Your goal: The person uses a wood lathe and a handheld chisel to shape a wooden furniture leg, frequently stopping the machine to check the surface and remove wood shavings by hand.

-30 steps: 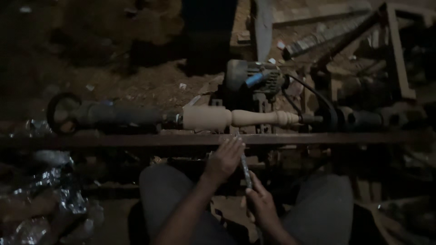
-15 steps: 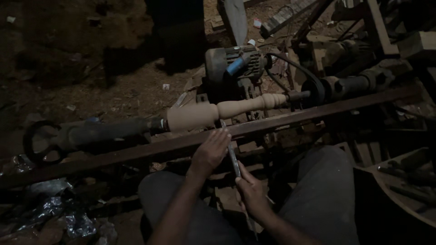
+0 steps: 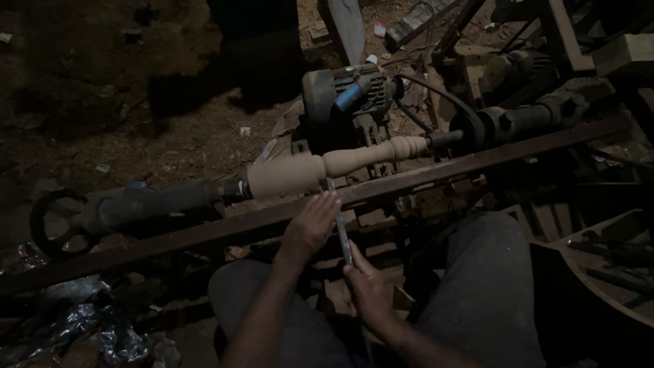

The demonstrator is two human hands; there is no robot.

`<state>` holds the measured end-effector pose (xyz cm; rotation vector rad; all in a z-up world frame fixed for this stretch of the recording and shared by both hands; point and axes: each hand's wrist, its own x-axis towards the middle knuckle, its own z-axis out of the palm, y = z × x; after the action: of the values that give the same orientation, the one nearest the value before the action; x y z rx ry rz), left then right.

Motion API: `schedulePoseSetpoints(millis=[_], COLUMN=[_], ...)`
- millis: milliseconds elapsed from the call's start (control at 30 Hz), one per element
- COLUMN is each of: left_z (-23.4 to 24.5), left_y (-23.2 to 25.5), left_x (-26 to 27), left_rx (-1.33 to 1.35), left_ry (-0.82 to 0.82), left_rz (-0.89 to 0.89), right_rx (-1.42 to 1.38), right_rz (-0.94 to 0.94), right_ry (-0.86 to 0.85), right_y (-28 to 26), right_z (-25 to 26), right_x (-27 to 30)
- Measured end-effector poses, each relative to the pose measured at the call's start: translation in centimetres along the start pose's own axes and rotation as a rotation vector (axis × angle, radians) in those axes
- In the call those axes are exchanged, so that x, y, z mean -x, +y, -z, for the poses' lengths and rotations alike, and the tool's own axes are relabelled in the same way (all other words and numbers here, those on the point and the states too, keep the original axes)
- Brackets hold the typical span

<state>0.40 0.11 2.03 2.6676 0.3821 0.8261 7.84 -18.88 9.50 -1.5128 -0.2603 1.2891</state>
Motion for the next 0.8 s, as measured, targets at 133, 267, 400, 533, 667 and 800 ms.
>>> schedulePoseSetpoints(millis=[133,267,400,533,667,800], left_z=[0.5,0.7,1.0,1.1,1.2,1.1], left_y=[-0.3,-0.3,-0.7,-1.1,-1.3,-1.3], left_x=[0.0,-0.2,-0.3,-0.2,-0.1,-0.2], left_rx=[-0.033,0.020,-0.016,0.026,0.036,0.036], left_ry=[-0.029,-0.013,-0.041,-0.068,-0.064,-0.075], left_rz=[-0.029,-0.040,-0.049,-0.044,-0.052,-0.044], right_rx=[0.041,0.042,0.016,-0.003,-0.076,-0.063], right_rz=[0.040,0.088,0.035,0.079,0.133,0.119], right_ry=[0.014,-0.004,-0.041,-0.014,-0.073,-0.072], right_y=[0.9,1.2,0.6,0.9,1.2,1.1], right_z=[-0.5,-0.6,-1.0,-2.0,-2.1,-2.0], right_x=[-0.1,0.0,0.1,-0.1,0.0,-0.1])
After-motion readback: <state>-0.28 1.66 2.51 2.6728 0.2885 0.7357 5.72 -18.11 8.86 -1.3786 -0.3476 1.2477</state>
